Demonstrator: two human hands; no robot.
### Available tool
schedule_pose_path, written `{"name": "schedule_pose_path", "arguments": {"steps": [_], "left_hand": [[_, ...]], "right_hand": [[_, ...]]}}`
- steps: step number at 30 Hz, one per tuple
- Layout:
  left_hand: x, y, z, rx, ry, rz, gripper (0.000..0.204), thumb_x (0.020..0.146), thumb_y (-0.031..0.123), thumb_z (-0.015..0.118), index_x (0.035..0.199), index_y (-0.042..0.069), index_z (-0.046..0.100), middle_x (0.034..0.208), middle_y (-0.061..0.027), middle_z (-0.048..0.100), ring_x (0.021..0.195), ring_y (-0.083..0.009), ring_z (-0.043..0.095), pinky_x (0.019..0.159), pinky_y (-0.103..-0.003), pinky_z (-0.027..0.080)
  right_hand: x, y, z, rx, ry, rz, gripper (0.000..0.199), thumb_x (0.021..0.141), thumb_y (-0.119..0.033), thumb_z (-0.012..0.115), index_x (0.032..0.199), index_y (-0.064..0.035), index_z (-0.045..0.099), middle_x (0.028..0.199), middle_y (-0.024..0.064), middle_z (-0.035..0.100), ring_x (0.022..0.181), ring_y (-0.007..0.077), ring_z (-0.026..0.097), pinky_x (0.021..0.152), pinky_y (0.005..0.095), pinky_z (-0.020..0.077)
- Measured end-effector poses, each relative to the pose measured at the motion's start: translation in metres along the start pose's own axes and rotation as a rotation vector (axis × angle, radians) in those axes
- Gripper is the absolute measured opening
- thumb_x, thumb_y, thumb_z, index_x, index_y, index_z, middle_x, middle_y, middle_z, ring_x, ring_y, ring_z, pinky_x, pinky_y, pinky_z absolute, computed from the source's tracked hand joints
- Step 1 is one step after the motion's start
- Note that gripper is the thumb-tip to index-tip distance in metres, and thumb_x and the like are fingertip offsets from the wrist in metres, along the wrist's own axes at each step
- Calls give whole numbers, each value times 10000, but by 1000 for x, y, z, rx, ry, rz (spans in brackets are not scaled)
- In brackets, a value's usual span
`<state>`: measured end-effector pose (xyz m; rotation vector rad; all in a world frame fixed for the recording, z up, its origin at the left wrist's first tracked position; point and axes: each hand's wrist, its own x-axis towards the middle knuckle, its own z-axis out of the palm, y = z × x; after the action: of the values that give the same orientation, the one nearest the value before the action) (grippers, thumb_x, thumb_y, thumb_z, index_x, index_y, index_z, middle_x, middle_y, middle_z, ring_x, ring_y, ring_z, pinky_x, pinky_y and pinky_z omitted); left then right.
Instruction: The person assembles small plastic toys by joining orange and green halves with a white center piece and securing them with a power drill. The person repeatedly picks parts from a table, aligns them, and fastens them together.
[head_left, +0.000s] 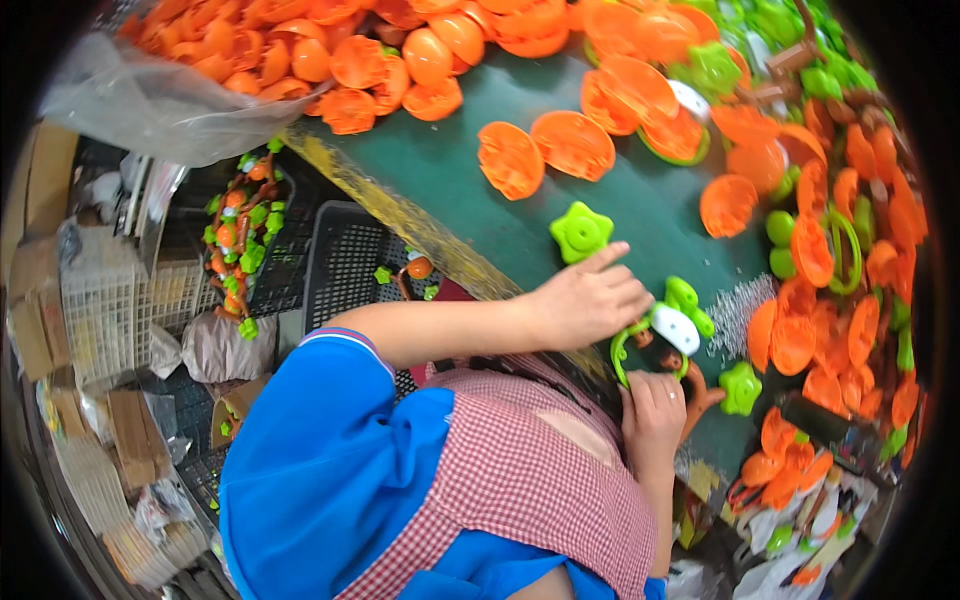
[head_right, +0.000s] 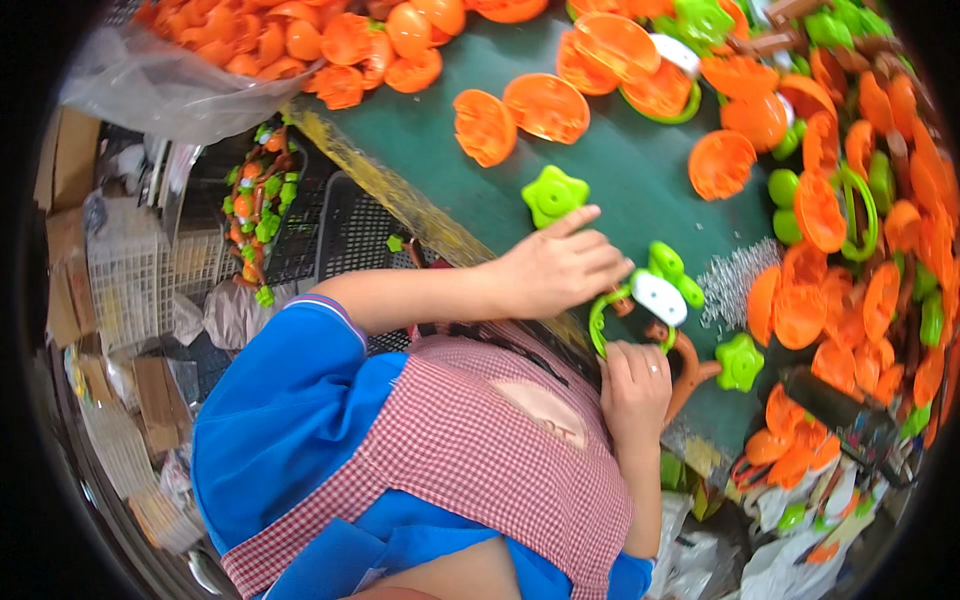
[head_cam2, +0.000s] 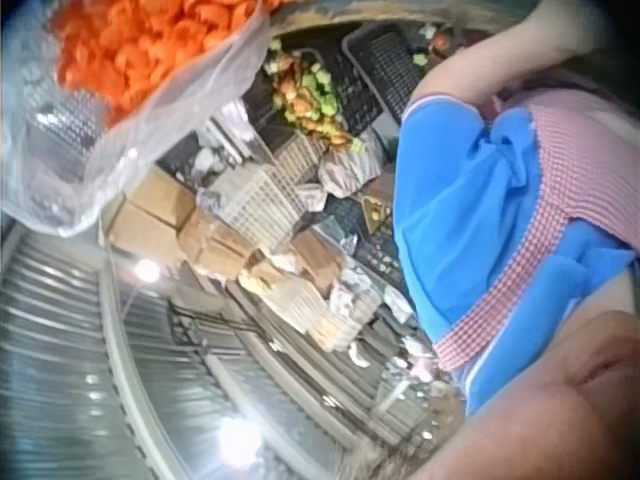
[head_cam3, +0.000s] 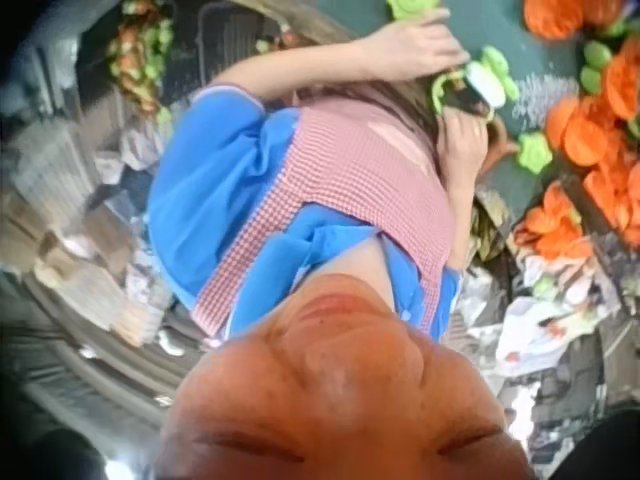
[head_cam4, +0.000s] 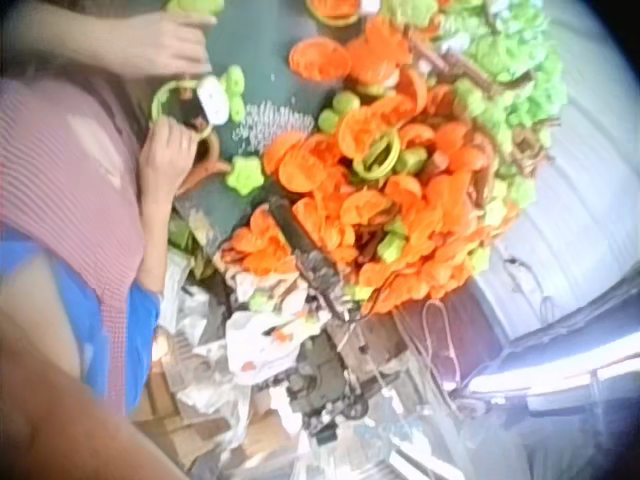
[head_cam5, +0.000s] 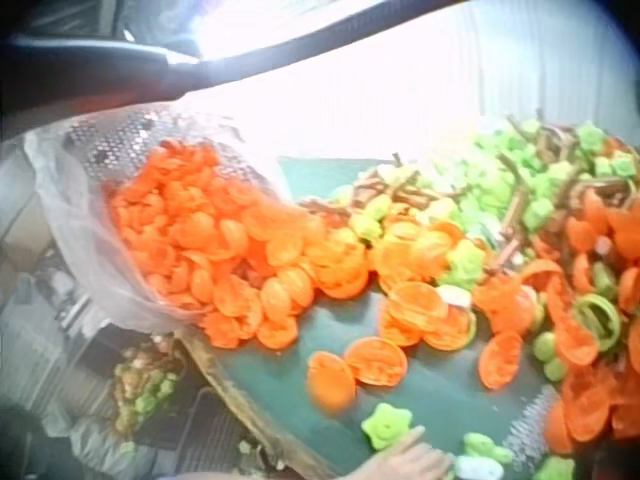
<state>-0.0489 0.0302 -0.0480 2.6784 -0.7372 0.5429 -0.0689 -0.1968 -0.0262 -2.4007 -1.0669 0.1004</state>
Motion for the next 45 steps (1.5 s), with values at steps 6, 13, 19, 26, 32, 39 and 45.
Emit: {"name": "schedule_pose_path", "arguments": {"steps": [6, 13, 19, 26, 32, 39, 45], "left_hand": [[-33, -69, -75, -23, 192, -286, 189, 761, 114, 714, 944, 68, 694, 949, -82, 675, 923, -273, 649, 773, -381, 536], [-76, -159, -94, 514, 379, -699, 245, 777, 123, 738, 1006, 77, 664, 966, -84, 652, 962, -307, 592, 848, -390, 492], [-35, -152, -100, -889, 323, -971, 170, 851, 164, 746, 865, 9, 678, 817, 5, 682, 760, -87, 618, 665, -259, 485], [20, -26, -52, -2215, -68, -856, 380, 1011, 284, 532, 1277, 14, 553, 1136, -72, 666, 1044, -165, 642, 952, -334, 489], [40, 9, -49, -1293, -36, -410, 277, 833, 209, 730, 1054, 57, 658, 945, -58, 680, 895, -205, 649, 802, -347, 520], [44, 48, -29, -588, 154, 150, 160, 689, 137, 717, 817, 69, 651, 831, -38, 656, 796, -206, 619, 714, -346, 515], [38, 50, -29, -597, 186, 362, 220, 677, 151, 741, 867, 60, 679, 905, -85, 651, 836, -235, 641, 750, -362, 545]], "right_hand": [[-5, -5, -2, 64, 167, -83, 216, 731, -43, 740, 931, -5, 665, 988, 113, 673, 906, 319, 625, 830, 430, 492], [1, 1, -3, 155, 184, -4, 157, 752, -7, 718, 902, -4, 670, 917, 114, 674, 859, 311, 632, 794, 413, 497], [9, -8, -12, 363, 229, 101, 92, 794, 48, 665, 883, 26, 664, 826, 132, 683, 761, 265, 653, 793, 359, 501], [61, -30, -18, 1225, 502, 299, 748, 794, -57, 759, 1441, 19, 390, 1443, 143, 379, 1275, 246, 486, 973, 354, 500], [36, -10, -15, 1344, 534, 392, 833, 825, -214, 787, 1477, 30, 329, 1357, 128, 507, 1220, 241, 546, 1019, 360, 468], [11, -12, -11, 1436, 454, 548, 720, 863, -215, 692, 1454, 31, 362, 1362, 145, 517, 1242, 214, 528, 1066, 341, 398], [-8, -20, -12, 1288, 661, 650, 464, 911, -123, 505, 1349, 18, 444, 1241, 133, 561, 1165, 222, 557, 1028, 354, 427]]}}
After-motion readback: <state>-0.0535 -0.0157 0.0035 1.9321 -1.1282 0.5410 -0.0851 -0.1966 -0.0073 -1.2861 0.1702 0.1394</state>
